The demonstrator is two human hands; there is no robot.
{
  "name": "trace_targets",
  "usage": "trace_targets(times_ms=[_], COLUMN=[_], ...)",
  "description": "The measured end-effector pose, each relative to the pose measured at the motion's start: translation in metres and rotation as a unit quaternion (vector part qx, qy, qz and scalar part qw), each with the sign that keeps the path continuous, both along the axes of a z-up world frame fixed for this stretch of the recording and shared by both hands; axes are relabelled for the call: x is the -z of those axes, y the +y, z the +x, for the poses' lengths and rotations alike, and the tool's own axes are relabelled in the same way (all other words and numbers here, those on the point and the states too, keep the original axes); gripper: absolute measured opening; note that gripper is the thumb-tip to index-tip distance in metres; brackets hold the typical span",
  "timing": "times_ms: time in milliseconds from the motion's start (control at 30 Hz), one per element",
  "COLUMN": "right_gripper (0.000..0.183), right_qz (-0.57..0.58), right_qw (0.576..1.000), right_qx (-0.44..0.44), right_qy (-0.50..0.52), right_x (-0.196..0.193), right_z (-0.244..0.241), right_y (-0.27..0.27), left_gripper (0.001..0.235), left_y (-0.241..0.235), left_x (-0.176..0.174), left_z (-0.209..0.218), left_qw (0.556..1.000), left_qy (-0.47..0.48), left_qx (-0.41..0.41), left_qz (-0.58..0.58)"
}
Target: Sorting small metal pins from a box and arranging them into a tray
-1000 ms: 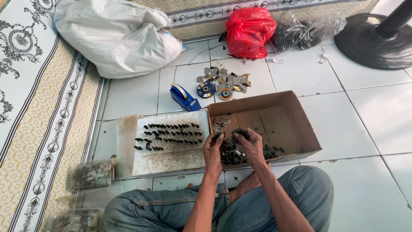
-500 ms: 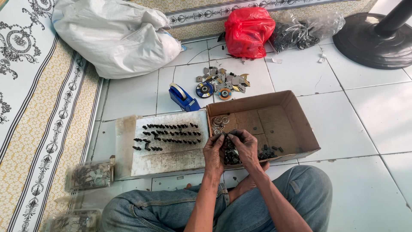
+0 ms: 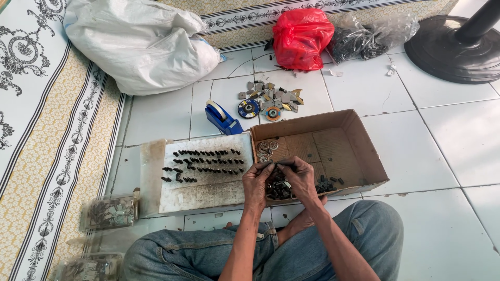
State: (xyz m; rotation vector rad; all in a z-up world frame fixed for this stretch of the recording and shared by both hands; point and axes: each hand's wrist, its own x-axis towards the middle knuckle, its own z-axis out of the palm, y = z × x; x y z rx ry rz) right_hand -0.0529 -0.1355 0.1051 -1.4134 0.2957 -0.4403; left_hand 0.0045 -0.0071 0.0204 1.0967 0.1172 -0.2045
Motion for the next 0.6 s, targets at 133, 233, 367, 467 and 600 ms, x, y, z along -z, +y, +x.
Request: trace_targets(times_ms=[133,233,367,467,600], right_gripper=[0.012,0.016,0.015,0.018,0.022], right_qz=[-0.037,-0.034,-0.065,-0.107,-0.197], right_qw=[0.998,0.996,0.995,0.993,0.980], right_qx=[-0.052,-0.078,-0.066,-0.049,-0.024], right_qy=[0.021,0.041,0.042,0.023,-0.012], right_x=[-0.001,-0.007,-0.011,-0.002,-0.021], right_z=[-0.004,-0.002,-0.007,-0.011,-0.023], right_y=[-0.005,-0.003,0.006,0.027,0.070], left_gripper=[0.019,0.016,0.018,0.024,0.028], left_y=[0.015,0.020,0.024,0.026,0.026], left_x=[-0.006,-0.015,-0.019,0.001,0.041], left_z=[-0.003,-0.003,-0.015,-0.023,-0.040], left_qw=[0.994,0.993,0.997,0.998,0.974], left_qy=[-0.057,-0.047,-0.025,0.041,0.132], left_qx=[0.062,0.065,0.031,-0.034,-0.109], left_qz=[0.073,0.086,0.067,-0.019,-0.152])
